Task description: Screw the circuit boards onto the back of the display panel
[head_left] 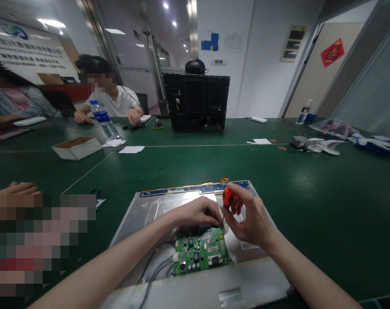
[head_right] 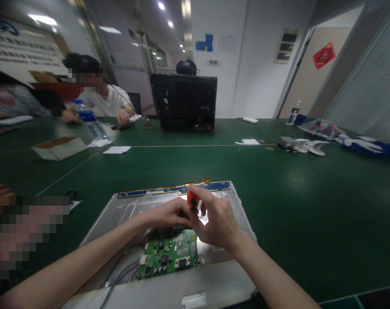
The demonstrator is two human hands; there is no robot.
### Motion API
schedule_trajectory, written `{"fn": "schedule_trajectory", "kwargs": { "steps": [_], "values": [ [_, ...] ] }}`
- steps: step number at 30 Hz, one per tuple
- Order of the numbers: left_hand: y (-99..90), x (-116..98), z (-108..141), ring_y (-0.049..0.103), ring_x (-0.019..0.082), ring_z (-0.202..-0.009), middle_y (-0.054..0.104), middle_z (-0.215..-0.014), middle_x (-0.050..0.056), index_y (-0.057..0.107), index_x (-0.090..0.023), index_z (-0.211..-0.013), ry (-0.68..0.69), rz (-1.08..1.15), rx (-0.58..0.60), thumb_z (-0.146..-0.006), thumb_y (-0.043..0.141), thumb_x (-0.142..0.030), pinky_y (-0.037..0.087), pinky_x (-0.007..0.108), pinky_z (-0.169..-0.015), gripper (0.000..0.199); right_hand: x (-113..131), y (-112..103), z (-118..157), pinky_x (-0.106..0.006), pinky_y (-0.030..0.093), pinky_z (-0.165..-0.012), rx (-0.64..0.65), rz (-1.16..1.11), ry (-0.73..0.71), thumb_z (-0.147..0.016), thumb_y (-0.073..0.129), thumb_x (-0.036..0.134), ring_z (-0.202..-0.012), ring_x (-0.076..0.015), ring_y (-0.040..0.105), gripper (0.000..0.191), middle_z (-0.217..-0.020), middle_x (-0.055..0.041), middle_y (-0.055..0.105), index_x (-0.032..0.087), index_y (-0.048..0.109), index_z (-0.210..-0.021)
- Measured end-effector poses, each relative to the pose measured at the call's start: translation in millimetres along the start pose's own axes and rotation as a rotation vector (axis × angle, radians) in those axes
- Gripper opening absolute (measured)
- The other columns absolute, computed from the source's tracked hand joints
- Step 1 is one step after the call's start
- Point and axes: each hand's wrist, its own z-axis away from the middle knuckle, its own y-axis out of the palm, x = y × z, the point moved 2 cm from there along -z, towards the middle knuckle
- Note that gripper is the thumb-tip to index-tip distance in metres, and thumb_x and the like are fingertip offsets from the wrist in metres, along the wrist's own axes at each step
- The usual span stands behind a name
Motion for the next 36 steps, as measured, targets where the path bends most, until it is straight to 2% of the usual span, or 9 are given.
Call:
{"fn": "schedule_trajectory", "kwargs": {
  "steps": [9, 22, 30, 36],
  "values": [
    [-0.5, 0.9, -0.5, 0.055, 0.012, -0.069, 0.064, -0.071, -0.001, 0.076, -0.016, -0.073, 0.011, -0.004, -0.009, -0.083, 0.077, -0.026, 0.043, 0.02, -0.068, 0.014, -5.7, 1.6, 3.6, -0.019, 0.045, -0.042, 0.027, 0.006, 0.026, -0.093, 0.057, 0.021, -0.049, -0.009, 0.055, 0.058, -0.083, 0.0005, 0.067, 0.024, 0.032, -0.144],
    [0.2, 0.8, -0.5, 0.058, 0.014, -0.071, 0.066, -0.073, 0.0, 0.078, -0.016, -0.078, -0.005, 0.024, -0.012, -0.082, 0.079, -0.031, 0.045, 0.02, -0.067, 0.015, -4.8, 1.7, 2.7, -0.019, 0.046, -0.043, 0.019, -0.006, 0.021, -0.09, 0.057, 0.017, -0.05, -0.0097, 0.056, 0.06, -0.08, 0.0014, 0.065, 0.025, 0.032, -0.144],
    [0.4, -0.4, -0.6, 0.059, 0.014, -0.071, 0.067, -0.072, 0.001, 0.079, -0.016, -0.08, 0.01, 0.04, 0.002, -0.083, 0.078, -0.033, 0.046, 0.021, -0.068, 0.017, -4.7, 2.0, 3.0, -0.019, 0.047, -0.044, 0.021, 0.0, 0.02, -0.092, 0.058, 0.02, -0.051, -0.0095, 0.055, 0.057, -0.081, 0.0007, 0.064, 0.024, 0.032, -0.144],
    [0.7, -2.8, -0.9, 0.056, 0.013, -0.069, 0.065, -0.07, 0.0, 0.076, -0.015, -0.073, -0.009, 0.018, -0.01, -0.084, 0.078, -0.034, 0.044, 0.021, -0.067, 0.022, -2.0, 0.9, 0.5, -0.02, 0.047, -0.044, 0.019, 0.002, -0.003, -0.094, 0.056, 0.02, -0.05, -0.0102, 0.055, 0.056, -0.08, 0.0007, 0.064, 0.023, 0.032, -0.144]
  ]
}}
